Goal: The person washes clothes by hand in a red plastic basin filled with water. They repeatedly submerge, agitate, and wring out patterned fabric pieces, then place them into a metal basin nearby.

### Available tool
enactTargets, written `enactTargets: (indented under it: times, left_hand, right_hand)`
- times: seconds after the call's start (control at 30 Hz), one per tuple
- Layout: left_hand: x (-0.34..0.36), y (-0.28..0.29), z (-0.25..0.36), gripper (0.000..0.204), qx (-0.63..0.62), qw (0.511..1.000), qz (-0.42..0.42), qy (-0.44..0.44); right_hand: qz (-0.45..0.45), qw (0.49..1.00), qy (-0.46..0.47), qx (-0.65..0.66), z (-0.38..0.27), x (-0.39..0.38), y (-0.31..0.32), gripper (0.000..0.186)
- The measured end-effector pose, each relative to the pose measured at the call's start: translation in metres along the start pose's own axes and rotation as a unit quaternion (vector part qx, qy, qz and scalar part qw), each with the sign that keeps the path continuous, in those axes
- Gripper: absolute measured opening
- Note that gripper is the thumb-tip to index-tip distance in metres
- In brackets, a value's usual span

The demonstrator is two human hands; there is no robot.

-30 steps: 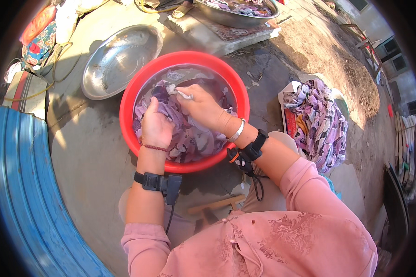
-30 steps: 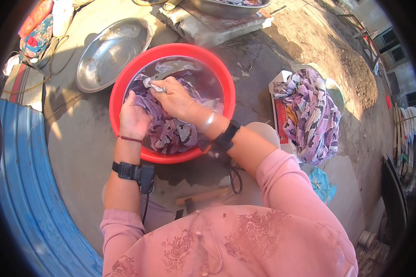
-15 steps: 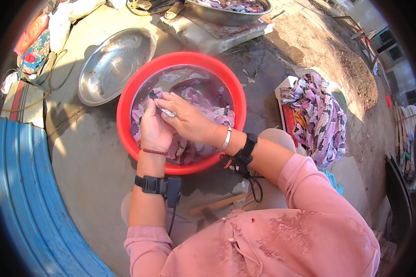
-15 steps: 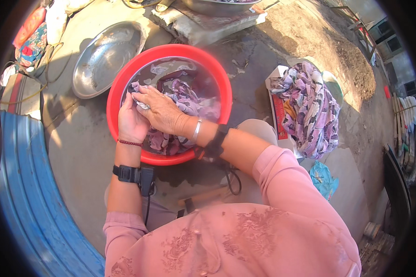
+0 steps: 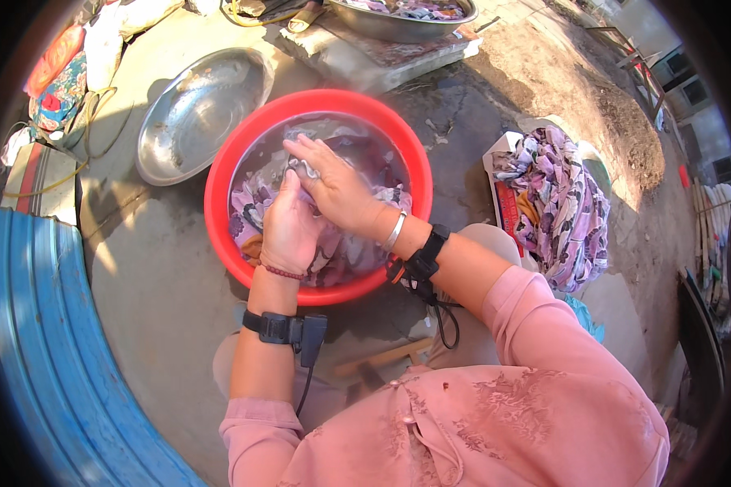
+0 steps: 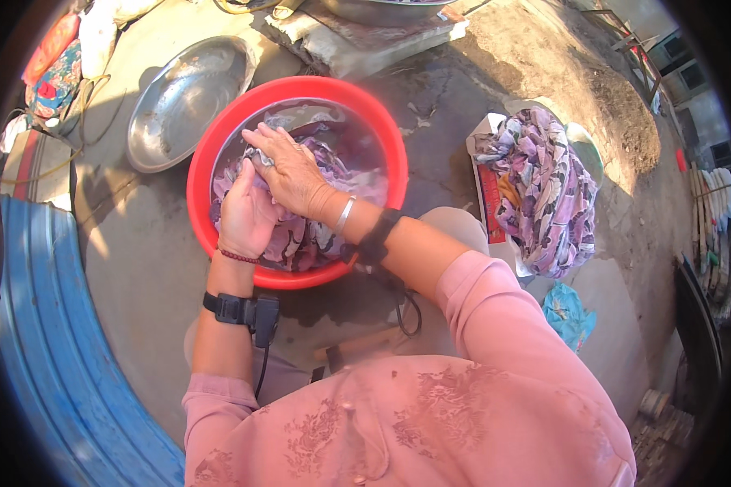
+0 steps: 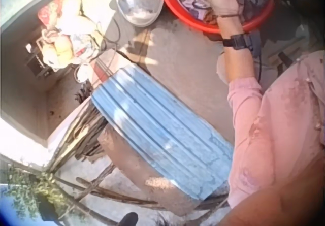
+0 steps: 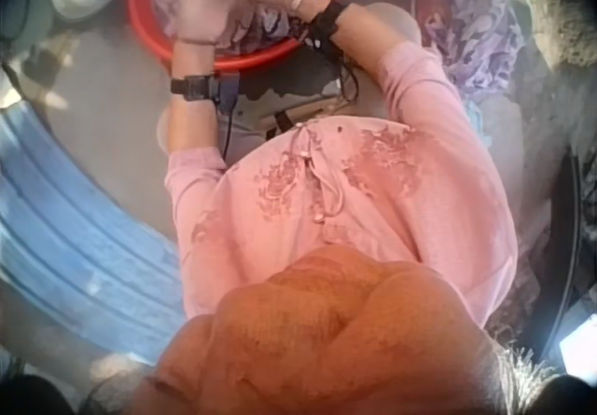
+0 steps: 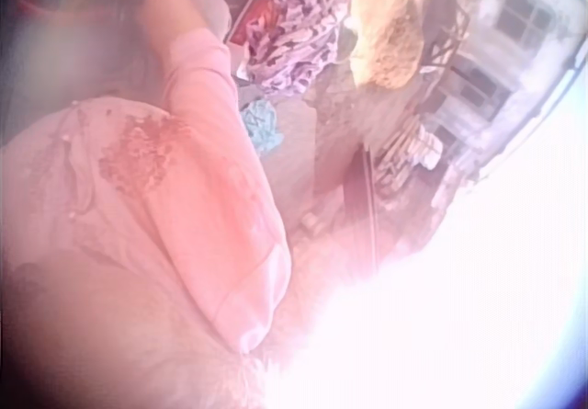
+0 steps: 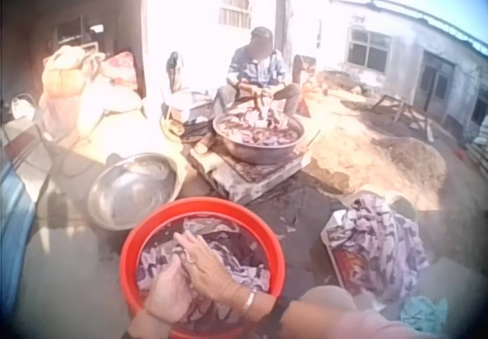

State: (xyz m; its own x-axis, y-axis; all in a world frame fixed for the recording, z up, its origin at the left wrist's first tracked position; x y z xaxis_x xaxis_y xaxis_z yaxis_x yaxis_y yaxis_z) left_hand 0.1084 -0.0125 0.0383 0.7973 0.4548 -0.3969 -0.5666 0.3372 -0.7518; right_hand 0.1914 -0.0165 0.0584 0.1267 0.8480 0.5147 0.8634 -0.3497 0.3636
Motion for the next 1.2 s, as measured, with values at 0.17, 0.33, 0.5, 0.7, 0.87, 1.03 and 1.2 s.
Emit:
enactTargets:
  times: [0.17, 0.33, 0.5, 0.7, 0.87, 1.03, 1.2]
  left_hand:
    - [-0.004, -0.008, 0.005, 0.041, 0.044, 0.998, -0.031, -0.013]
    - [-0.006, 0.0, 0.012, 0.041, 0.075, 0.996, 0.012, -0.048]
    - [-0.013, -0.026, 0.017, 0.044, 0.143, 0.988, -0.018, -0.058]
    - [-0.016, -0.01, 0.029, 0.039, 0.161, 0.981, 0.036, -0.1]
    - [-0.012, 0.014, 0.037, 0.036, 0.143, 0.976, 0.098, -0.131]
    - [-0.008, 0.022, 0.043, 0.037, 0.094, 0.982, 0.088, -0.138]
    - [-0.005, 0.011, 0.028, 0.038, -0.011, 0.995, 0.079, -0.06]
  right_hand:
    - [0.026, 0.972, -0.111, 0.206, 0.027, 0.004, 0.001, 0.045]
    - [0.0, 0.995, 0.055, -0.081, -0.022, -0.003, 0.003, 0.041]
    - [0.098, 0.948, -0.175, 0.249, 0.031, 0.007, 0.029, 0.034]
    - [0.117, 0.89, -0.276, 0.344, 0.017, 0.003, 0.038, 0.029]
    - [0.184, 0.898, -0.267, 0.298, 0.029, 0.006, 0.06, 0.023]
    - [0.25, 0.884, -0.246, 0.309, 0.033, 0.006, 0.066, 0.022]
    - [0.103, 0.979, -0.073, 0.163, 0.0, 0.014, 0.047, 0.029]
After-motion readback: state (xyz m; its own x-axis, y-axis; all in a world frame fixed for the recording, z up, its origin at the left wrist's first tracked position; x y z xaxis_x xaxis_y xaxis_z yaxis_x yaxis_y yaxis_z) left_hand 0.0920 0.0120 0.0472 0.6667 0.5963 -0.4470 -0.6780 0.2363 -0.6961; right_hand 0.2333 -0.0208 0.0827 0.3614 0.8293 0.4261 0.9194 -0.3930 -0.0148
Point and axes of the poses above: each hand's wrist, its own x-axis towards the middle knuckle, its own y-axis out of the back of the hand, z = x × y, the point moved 9 cm from there along x, towards the middle knuckle, and after that the axes turned 13 degrees about y, right-handed, at the moved point
